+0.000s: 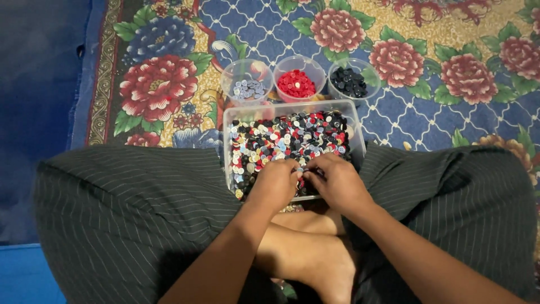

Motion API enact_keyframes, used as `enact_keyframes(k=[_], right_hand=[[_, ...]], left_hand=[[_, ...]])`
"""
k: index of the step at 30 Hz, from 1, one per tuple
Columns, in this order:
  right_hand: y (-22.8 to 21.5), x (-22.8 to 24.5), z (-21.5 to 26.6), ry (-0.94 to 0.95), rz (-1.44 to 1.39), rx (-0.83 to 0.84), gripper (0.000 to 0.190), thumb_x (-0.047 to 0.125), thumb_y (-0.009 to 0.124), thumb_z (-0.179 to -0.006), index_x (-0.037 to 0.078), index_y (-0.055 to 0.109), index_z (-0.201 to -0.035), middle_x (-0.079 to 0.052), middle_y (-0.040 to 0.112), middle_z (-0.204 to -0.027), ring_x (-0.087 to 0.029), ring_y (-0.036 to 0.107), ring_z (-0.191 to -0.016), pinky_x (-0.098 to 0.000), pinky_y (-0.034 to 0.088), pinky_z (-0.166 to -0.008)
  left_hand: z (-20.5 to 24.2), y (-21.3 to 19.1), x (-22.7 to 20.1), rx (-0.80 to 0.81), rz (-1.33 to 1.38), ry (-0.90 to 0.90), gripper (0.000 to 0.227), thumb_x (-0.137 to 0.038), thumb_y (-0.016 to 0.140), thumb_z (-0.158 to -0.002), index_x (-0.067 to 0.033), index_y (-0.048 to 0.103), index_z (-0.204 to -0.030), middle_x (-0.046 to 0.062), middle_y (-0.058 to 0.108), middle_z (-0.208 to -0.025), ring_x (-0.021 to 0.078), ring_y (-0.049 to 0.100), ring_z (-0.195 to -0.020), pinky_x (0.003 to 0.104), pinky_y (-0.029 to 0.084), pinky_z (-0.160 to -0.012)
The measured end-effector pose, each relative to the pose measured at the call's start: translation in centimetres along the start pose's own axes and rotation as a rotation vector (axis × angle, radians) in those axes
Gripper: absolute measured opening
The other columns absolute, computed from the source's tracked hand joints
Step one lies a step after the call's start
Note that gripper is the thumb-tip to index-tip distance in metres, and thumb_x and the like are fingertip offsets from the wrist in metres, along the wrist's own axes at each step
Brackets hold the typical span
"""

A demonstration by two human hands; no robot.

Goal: The person sorts colored buttons from a large mixed container into smaller separate containers by color while sitting on the floor.

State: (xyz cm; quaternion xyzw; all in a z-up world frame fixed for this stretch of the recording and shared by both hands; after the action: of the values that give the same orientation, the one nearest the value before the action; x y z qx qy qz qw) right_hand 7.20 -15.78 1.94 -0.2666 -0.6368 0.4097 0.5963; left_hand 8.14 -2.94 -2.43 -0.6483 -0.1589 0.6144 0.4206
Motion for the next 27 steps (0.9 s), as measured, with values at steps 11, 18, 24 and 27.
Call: enact_keyframes(k=[11,18,24,27], right_hand=[[-0.8,-0.3,0.6,0.076,-0.055,-0.036,0.018,0.017,0.067,-0.093,0.019,0.072,-0.11,-0.009,0.071,-0.094,-0.033,0.073,-0.094,-0.0427,0.06,-0.079],[-1.4,0.2,0.6,-0.001,-0.057,-0.084,0.021,0.009,0.065,-0.093,0.014,0.074,-0.111,-0.012,0.072,-0.095,-0.037,0.072,-0.094,-0.0447,0.06,-0.08],[-1.5,-1.0,0.8,0.052,-0.002,-0.174,0.023,0.01,0.065,-0.092,0.023,0.074,-0.109,-0.005,0.07,-0.1,-0.032,0.072,-0.097,-0.0415,0.06,-0.082],[-2.1,-0.8,0.8,0.05,-0.007,-0.204,0.019,0.014,0.068,-0.092,0.023,0.074,-0.109,-0.005,0.07,-0.099,-0.031,0.072,-0.095,-0.0405,0.06,-0.08]], left_hand=[[0.1,-0.8,-0.6,0.016,0.085,-0.008,0.026,-0.019,0.06,-0.096,-0.0165,0.077,-0.115,0.014,0.077,-0.098,0.0375,0.073,-0.1,0.046,0.06,-0.089],[0.1,-1.5,-1.3,0.017,0.09,-0.033,0.021,-0.02,0.066,-0.093,-0.014,0.078,-0.109,0.013,0.077,-0.097,0.0361,0.074,-0.099,0.046,0.06,-0.088],[-0.2,-2.4,-0.9,-0.1,0.101,-0.059,0.013,-0.021,0.073,-0.088,-0.015,0.077,-0.1,0.009,0.075,-0.09,0.033,0.075,-0.092,0.044,0.061,-0.082],[0.1,-3.4,-1.0,-0.18,0.118,-0.067,0.011,-0.022,0.077,-0.085,-0.0137,0.074,-0.092,0.008,0.071,-0.082,0.0323,0.074,-0.087,0.046,0.061,-0.077]])
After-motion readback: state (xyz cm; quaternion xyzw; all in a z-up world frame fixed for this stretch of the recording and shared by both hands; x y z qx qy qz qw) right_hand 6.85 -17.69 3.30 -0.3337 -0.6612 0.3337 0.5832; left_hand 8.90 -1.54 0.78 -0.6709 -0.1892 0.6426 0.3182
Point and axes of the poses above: each hand's wrist, its own z-axis away from the middle knuckle, its own y-axis out of the palm, x = y × z, the point moved 10 cm from there along -z, towards the middle knuckle
